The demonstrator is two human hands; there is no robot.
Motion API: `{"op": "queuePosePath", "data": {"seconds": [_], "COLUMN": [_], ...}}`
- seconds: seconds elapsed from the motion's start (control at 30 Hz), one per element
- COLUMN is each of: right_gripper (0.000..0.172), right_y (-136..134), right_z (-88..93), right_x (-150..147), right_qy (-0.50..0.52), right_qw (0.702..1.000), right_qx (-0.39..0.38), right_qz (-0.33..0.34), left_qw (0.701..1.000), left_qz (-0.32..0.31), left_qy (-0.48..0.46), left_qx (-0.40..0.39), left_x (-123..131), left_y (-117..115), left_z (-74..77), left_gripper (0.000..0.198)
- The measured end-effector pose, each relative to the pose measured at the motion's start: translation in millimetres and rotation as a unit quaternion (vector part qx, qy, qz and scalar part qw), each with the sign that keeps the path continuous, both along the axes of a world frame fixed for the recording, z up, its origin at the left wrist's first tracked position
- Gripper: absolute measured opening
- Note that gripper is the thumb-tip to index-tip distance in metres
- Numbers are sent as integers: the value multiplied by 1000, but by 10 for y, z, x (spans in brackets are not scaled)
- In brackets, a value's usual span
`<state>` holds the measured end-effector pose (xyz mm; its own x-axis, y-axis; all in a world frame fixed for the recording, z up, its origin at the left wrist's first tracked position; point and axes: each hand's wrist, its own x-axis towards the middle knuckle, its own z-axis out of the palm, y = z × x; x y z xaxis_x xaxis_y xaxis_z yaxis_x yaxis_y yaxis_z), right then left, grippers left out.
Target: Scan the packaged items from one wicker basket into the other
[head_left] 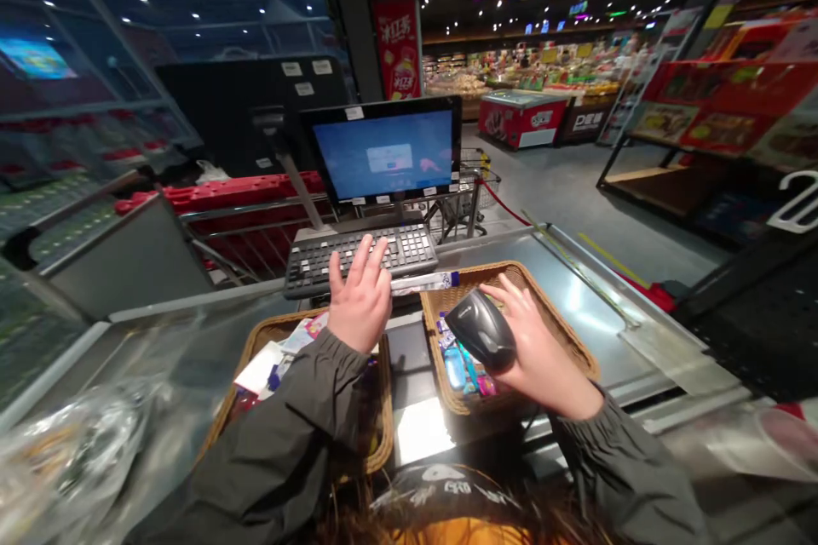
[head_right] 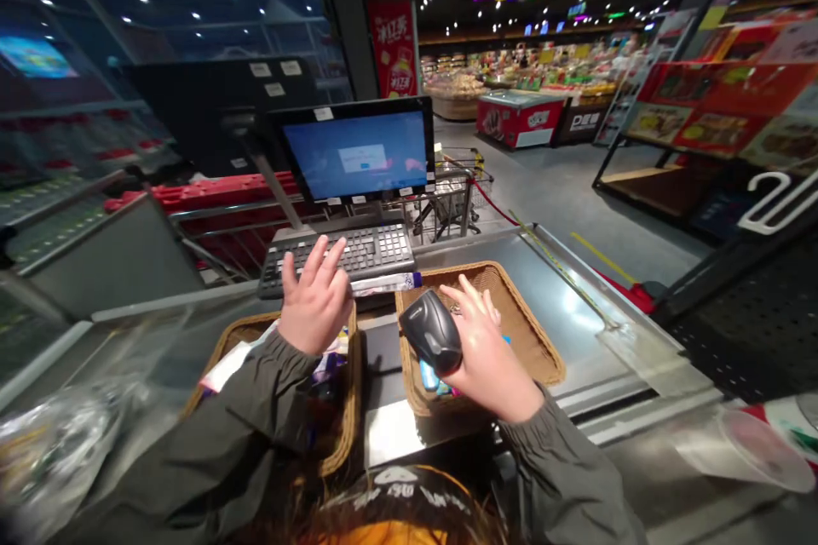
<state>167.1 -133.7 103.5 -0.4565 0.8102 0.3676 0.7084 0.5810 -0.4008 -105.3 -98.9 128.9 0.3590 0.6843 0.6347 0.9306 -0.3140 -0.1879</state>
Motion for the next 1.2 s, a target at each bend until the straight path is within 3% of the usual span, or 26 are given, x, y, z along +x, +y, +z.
{"op": "queuePosePath", "data": {"seconds": [0.1, 0.33, 0.57, 0.8, 1.2], "right_gripper": [42, 52, 49, 53, 58], "right_y": [-74, -248, -404, -491, -566], "right_z": [58, 124, 145, 141, 174], "right_x": [-263, -807, -1193, -1344, -1295], "right_qy": [-11, -20, -38, -33, -41], "right_qw": [999, 993, 988, 985, 987], "right_qx": [9, 9, -15, -16, -27], "right_qz": [40, 117, 151, 168, 151], "left_qw": [999, 994, 987, 986, 989], "left_qz": [31, 98, 138, 140, 128], "left_qy": [-1, -4, -32, -29, -4], "left_qx": [-8, -40, -80, -90, -81], "left_x": [-227, -761, -1097, -1250, -1279], "left_y": [-220, -632, -936, -1080, -1038], "left_z": [18, 35, 25, 46, 27], "left_gripper": [12, 14, 19, 18, 21]}}
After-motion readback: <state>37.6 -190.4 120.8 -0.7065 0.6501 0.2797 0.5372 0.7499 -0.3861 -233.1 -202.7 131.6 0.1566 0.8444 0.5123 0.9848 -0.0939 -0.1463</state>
